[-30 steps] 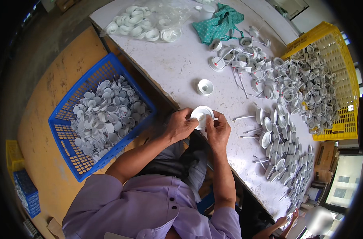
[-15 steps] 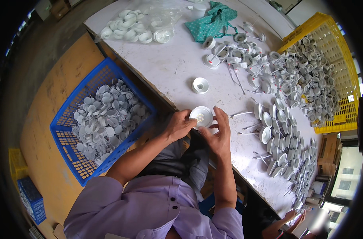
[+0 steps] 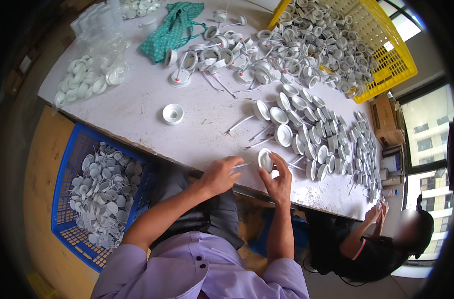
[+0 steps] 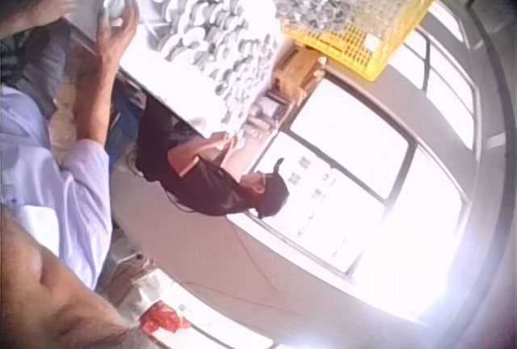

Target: The person assembles small circular lighting components by hand, fitting back covers onto LED units.

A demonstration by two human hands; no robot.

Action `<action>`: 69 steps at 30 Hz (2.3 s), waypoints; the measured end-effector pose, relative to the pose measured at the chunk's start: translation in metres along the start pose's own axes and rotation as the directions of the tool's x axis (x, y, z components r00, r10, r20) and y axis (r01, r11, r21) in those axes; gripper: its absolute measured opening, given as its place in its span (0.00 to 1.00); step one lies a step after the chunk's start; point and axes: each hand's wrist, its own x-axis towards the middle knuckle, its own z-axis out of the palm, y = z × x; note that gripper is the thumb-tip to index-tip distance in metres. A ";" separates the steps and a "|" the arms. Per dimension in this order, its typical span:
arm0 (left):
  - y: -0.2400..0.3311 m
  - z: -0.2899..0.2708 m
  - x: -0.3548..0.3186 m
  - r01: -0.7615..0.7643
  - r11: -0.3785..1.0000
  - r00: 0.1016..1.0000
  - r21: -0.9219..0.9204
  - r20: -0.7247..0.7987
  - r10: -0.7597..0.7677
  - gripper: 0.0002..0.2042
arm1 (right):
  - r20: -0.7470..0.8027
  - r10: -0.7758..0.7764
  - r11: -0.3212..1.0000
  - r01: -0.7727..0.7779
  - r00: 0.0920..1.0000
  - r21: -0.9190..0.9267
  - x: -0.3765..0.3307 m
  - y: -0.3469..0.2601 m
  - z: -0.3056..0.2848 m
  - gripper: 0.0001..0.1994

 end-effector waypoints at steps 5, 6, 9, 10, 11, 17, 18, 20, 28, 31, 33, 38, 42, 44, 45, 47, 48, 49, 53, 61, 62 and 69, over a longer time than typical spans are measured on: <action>-0.015 0.057 0.033 -0.477 0.803 0.860 0.357 -0.002 0.511 0.15 | -0.156 0.107 0.980 -0.131 0.982 -0.150 -0.008 0.027 -0.027 0.22; -0.017 0.063 0.038 -0.491 0.778 0.849 0.392 0.013 0.529 0.15 | -0.178 0.120 0.982 -0.143 0.977 -0.124 -0.008 0.029 -0.028 0.21; -0.019 0.075 0.050 -0.503 0.752 0.834 0.426 0.012 0.551 0.14 | -0.265 0.064 0.965 -0.128 0.962 -0.230 -0.008 0.042 -0.025 0.20; -0.019 0.078 0.054 -0.506 0.748 0.832 0.429 0.013 0.555 0.14 | -0.289 0.049 0.952 -0.133 0.956 -0.277 -0.005 0.046 -0.024 0.19; -0.017 0.079 0.058 -0.507 0.736 0.829 0.449 0.021 0.559 0.13 | -0.293 0.045 0.953 -0.130 0.955 -0.276 -0.003 0.049 -0.024 0.19; -0.017 0.084 0.070 -0.533 0.680 0.796 0.504 0.024 0.605 0.09 | -0.321 -0.012 0.925 -0.111 0.947 -0.364 0.007 0.050 -0.031 0.21; -0.017 0.083 0.070 -0.548 0.670 0.784 0.501 0.027 0.621 0.08 | -0.327 -0.020 0.908 -0.120 0.945 -0.402 0.007 0.046 -0.031 0.22; -0.015 0.079 0.065 -0.548 0.680 0.783 0.487 0.012 0.622 0.07 | -0.303 -0.018 0.814 -0.162 0.953 -0.558 0.006 0.033 -0.037 0.24; -0.012 0.044 0.040 -0.553 0.732 0.785 0.398 -0.045 0.618 0.07 | -0.295 0.000 0.944 -0.097 0.955 -0.316 0.142 0.054 -0.098 0.24; -0.008 0.034 0.036 -0.542 0.759 0.802 0.362 -0.049 0.596 0.06 | -0.323 0.045 0.928 -0.159 0.946 -0.336 0.238 0.105 -0.111 0.30; -0.008 0.028 0.034 -0.551 0.763 0.796 0.337 -0.062 0.602 0.06 | -0.315 0.113 0.882 -0.241 0.942 -0.405 0.294 0.153 -0.121 0.37; -0.012 0.009 0.028 -0.472 0.838 0.847 0.272 -0.123 0.517 0.06 | -0.246 0.241 0.795 -0.336 0.939 -0.504 0.385 0.216 -0.102 0.48; -0.013 0.001 0.035 -0.472 0.857 0.849 0.207 -0.155 0.505 0.06 | -0.159 0.274 0.891 -0.312 0.949 -0.330 0.412 0.249 -0.110 0.49; -0.013 -0.001 0.036 -0.455 0.869 0.860 0.193 -0.156 0.486 0.07 | -0.167 0.282 0.872 -0.325 0.945 -0.367 0.415 0.243 -0.109 0.49; -0.013 -0.003 0.035 -0.443 0.877 0.865 0.186 -0.169 0.473 0.07 | -0.179 0.282 0.854 -0.332 0.943 -0.400 0.415 0.233 -0.104 0.49; -0.012 -0.004 0.033 -0.439 0.881 0.866 0.175 -0.179 0.467 0.08 | -0.166 0.282 0.870 -0.325 0.945 -0.371 0.409 0.214 -0.107 0.48; -0.011 -0.005 0.032 -0.443 0.879 0.863 0.175 -0.181 0.471 0.08 | -0.211 0.211 0.883 -0.279 0.954 -0.377 0.402 0.205 -0.116 0.47; -0.009 -0.005 0.030 -0.449 0.876 0.859 0.176 -0.184 0.477 0.09 | -0.256 0.137 0.893 -0.231 0.957 -0.386 0.393 0.195 -0.124 0.47; 0.006 -0.007 0.024 -0.474 0.859 0.840 0.195 -0.192 0.507 0.10 | -0.351 -0.359 0.701 0.001 0.865 -0.713 0.347 0.140 -0.145 0.42; 0.054 -0.030 0.053 -0.526 0.778 0.720 0.344 -0.307 0.623 0.30 | -0.220 -0.375 0.891 0.285 0.900 -0.354 0.189 -0.062 -0.056 0.41; 0.057 -0.032 0.057 -0.520 0.778 0.710 0.352 -0.327 0.623 0.35 | -0.174 -0.349 0.922 0.304 0.921 -0.241 0.166 -0.078 -0.042 0.43; 0.032 -0.062 0.024 -0.558 0.684 0.636 0.470 -0.287 0.716 0.35 | -0.001 -0.503 0.860 0.500 0.864 -0.102 0.070 -0.128 0.034 0.43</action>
